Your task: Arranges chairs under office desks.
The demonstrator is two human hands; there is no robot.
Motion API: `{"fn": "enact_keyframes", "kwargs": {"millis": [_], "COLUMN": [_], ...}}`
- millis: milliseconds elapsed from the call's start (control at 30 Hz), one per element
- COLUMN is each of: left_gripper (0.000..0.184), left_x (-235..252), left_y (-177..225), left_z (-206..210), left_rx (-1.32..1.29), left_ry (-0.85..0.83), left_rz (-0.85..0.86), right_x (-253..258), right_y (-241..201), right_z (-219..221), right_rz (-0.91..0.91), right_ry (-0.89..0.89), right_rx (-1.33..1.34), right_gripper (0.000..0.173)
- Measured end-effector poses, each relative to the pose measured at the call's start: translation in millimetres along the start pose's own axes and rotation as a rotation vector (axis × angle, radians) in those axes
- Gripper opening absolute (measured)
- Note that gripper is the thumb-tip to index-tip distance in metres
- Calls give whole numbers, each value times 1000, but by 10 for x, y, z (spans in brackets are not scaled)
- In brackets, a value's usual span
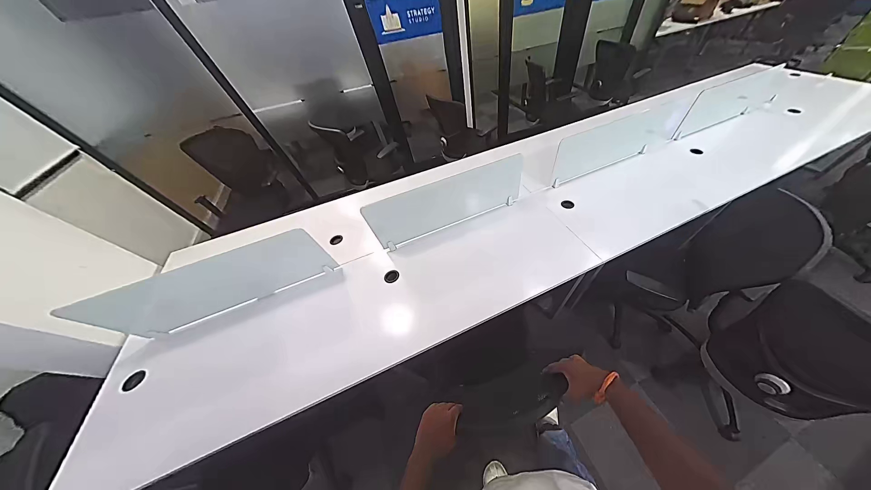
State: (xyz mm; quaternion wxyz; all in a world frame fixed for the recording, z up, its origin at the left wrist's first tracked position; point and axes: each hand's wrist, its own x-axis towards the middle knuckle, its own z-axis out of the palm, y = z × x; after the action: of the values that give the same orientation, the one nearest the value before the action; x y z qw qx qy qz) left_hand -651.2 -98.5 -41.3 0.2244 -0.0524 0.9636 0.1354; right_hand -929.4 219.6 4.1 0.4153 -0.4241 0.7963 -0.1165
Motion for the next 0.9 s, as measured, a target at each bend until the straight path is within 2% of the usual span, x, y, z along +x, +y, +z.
{"fn": "enact_keyframes", "kwargs": {"millis": [67, 100, 133, 200, 233, 333, 400, 500, 600, 667, 800, 900], "left_gripper": [53, 54, 54, 51, 51, 57, 61, 58, 44, 41, 41, 41], "left_x": [-16, -13, -12, -18, -17, -19, 12, 6, 3, -5, 23, 16], "left_y": [-18, -23, -30, -21, -5, -4, -21, -13, 2, -5, -48, -50], "left_z": [-12, -27, -19, -1, -6, 2, -15, -16, -20, -42, -53, -84], "left_rx": [-8, -11, -14, -13, -7, 16, 28, 8, 40, 56, 60, 85], "left_ry": [-18, -23, 5, 69, 67, 94, 128, 128, 118, 100, 28, 16], "left_rz": [-10, -16, -14, -6, -7, 3, 2, -17, -46, -53, -50, -71], "right_x": [81, 193, 348, 748, 959, 1519, 1853, 2236, 2616, 2784, 2935, 2945], "right_y": [144, 292, 482, 942, 1181, 1768, 2016, 2221, 2417, 2500, 2524, 2416], "right_z": [-247, -352, -438, -562, -603, -627, -680, -685, -713, -736, -792, -732], "right_rz": [-64, -55, -24, 113, 208, 399, 475, 547, 550, 582, 684, 737], "right_ry": [-47, -16, 50, 207, 242, 215, 188, 231, 293, 277, 196, 243], "right_rx": [518, 675, 720, 579, 490, 417, 380, 342, 365, 389, 370, 424], "right_gripper": [58, 50, 44, 40, 44, 58, 74, 108, 121, 118, 94, 91]}}
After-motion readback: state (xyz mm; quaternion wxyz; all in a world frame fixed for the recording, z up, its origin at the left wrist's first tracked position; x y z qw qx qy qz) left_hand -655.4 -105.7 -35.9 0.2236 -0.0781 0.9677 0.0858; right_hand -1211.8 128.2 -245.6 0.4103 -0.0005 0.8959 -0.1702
